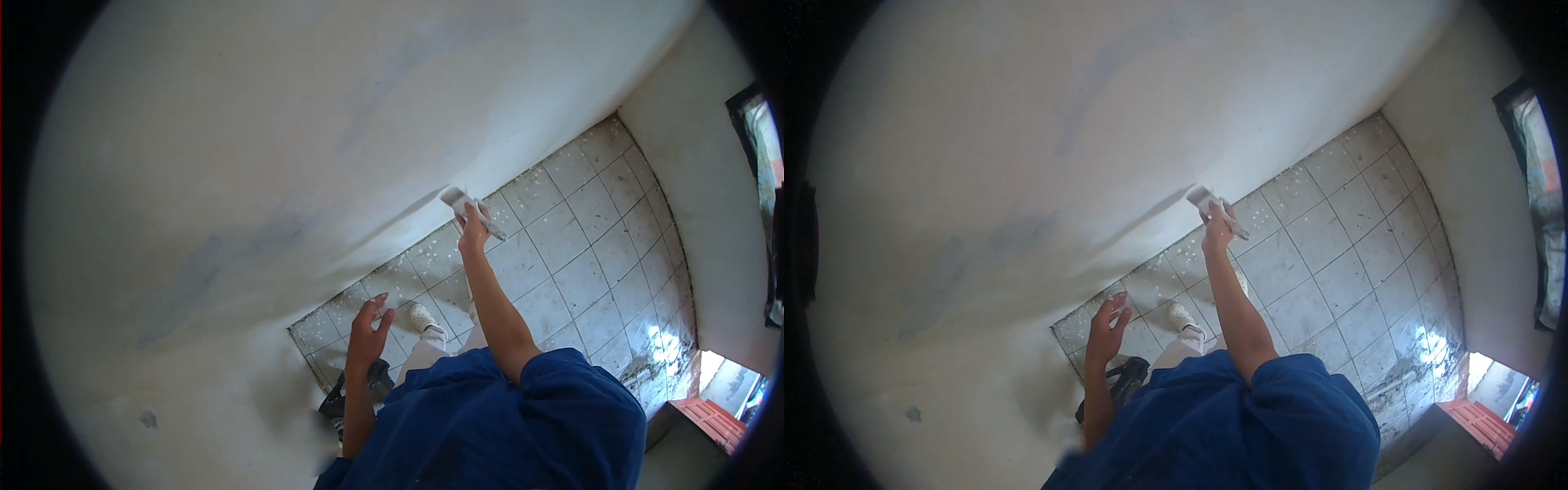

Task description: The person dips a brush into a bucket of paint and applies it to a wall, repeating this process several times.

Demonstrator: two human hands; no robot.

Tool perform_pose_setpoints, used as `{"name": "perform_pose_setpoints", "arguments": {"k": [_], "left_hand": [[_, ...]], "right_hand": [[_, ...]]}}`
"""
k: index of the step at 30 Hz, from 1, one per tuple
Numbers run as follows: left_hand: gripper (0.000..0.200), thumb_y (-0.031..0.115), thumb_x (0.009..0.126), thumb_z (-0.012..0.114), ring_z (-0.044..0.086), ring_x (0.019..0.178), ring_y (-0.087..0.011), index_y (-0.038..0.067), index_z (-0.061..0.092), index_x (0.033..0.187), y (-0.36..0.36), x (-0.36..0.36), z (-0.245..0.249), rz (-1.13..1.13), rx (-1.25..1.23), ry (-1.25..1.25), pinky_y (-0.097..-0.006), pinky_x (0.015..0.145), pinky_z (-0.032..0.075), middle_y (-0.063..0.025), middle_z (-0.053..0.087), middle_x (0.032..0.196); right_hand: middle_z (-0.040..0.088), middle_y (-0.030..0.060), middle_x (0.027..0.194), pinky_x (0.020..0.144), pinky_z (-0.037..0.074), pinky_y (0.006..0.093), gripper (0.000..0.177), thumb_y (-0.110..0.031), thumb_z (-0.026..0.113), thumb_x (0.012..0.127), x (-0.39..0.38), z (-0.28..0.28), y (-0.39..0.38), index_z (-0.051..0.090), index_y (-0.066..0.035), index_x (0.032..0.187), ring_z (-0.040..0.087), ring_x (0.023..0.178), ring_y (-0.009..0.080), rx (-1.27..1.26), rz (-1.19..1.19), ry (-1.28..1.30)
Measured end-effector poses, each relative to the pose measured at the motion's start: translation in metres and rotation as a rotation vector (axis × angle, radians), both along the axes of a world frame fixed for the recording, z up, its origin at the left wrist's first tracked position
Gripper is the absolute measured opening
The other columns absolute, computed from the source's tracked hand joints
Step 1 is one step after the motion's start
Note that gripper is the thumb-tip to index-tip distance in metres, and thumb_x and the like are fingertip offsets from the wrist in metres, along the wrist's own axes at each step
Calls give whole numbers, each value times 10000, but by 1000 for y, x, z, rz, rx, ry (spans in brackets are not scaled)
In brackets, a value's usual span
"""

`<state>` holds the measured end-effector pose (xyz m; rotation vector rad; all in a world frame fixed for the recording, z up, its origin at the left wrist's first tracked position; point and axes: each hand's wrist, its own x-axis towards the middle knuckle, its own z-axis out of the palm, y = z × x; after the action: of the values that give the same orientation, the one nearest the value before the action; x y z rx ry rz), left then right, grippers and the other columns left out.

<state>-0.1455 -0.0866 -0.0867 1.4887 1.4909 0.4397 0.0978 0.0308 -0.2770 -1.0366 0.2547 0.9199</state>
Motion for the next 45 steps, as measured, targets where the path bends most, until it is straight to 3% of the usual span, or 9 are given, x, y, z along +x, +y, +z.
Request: {"name": "perform_pose_setpoints", "arguments": {"k": [5, 9, 14, 17, 26, 34, 36, 42, 45], "left_hand": [[382, 244, 900, 589, 540, 1148, -291, 34, 543, 1216, -1, -6, 2, 3, -7, 16, -401, 945, 428, -165, 572, 1218], [382, 246, 902, 589, 539, 1150, -290, 37, 541, 1219, -1, -3, 4, 15, -14, 6, -399, 950, 425, -161, 571, 1222], [384, 246, 901, 590, 541, 1146, -290, 37, 540, 1219, -6, -6, 10, 19, 1, 15, -397, 948, 425, -166, 573, 1217], [385, 252, 899, 591, 541, 1144, -292, 41, 541, 1218, -11, -19, 11, 36, 20, 34, -397, 943, 428, -167, 574, 1214], [397, 280, 903, 579, 543, 1138, -300, 48, 539, 1221, -16, -29, 4, 52, 35, 26, -396, 926, 432, -175, 574, 1214], [396, 280, 901, 585, 541, 1142, -309, 40, 540, 1213, -25, -36, 12, 25, 38, 60, -390, 928, 433, -181, 574, 1209], [394, 279, 901, 587, 541, 1144, -309, 41, 541, 1211, -26, -44, 10, 57, 50, 42, -386, 923, 438, -178, 574, 1210], [395, 279, 900, 589, 544, 1137, -299, 48, 538, 1217, -28, -49, 10, 83, 15, 50, -376, 914, 444, -171, 571, 1218], [396, 278, 901, 589, 541, 1139, -298, 41, 538, 1215, -29, -47, 7, 78, 13, 30, -372, 926, 433, -166, 570, 1220]], "right_hand": [[552, 153, 1108, 816, 548, 377, 408, -40, 629, 842, 12, 191, 4, 459, 49, 1201, 576, 1023, 231, 464, 24, -118], [561, 140, 1122, 817, 549, 361, 425, -57, 642, 839, -4, 209, -12, 451, 26, 1209, 583, 1025, 245, 483, 26, -309], [562, 132, 1129, 797, 551, 355, 461, -68, 672, 814, -42, -19, 2, 460, 19, 1214, 587, 1009, 255, -29, 46, -17], [561, 129, 1124, 813, 547, 347, 468, -64, 670, 811, -35, -31, -10, 454, 17, 1218, 582, 1015, 241, -123, 59, 10], [551, 138, 1120, 829, 547, 362, 421, -59, 631, 854, -26, 229, -21, 425, -1, 1217, 579, 1023, 222, 561, 13, -142], [540, 160, 1162, 793, 559, 357, 467, -64, 661, 827, -62, -22, -10, 451, 6, 1238, 566, 1059, 264, -24, 40, -16], [546, 157, 1149, 780, 565, 352, 477, -66, 661, 825, -57, -5, -12, 446, 9, 1244, 572, 1050, 269, 20, 71, -32], [545, 142, 1141, 844, 547, 379, 445, -54, 640, 847, -53, 223, -18, 429, 26, 1231, 561, 1070, 228, 559, 56, -94], [541, 140, 1152, 849, 541, 394, 455, -60, 645, 848, -73, 212, -14, 425, 25, 1237, 557, 1076, 231, 430, 60, -106]]}}
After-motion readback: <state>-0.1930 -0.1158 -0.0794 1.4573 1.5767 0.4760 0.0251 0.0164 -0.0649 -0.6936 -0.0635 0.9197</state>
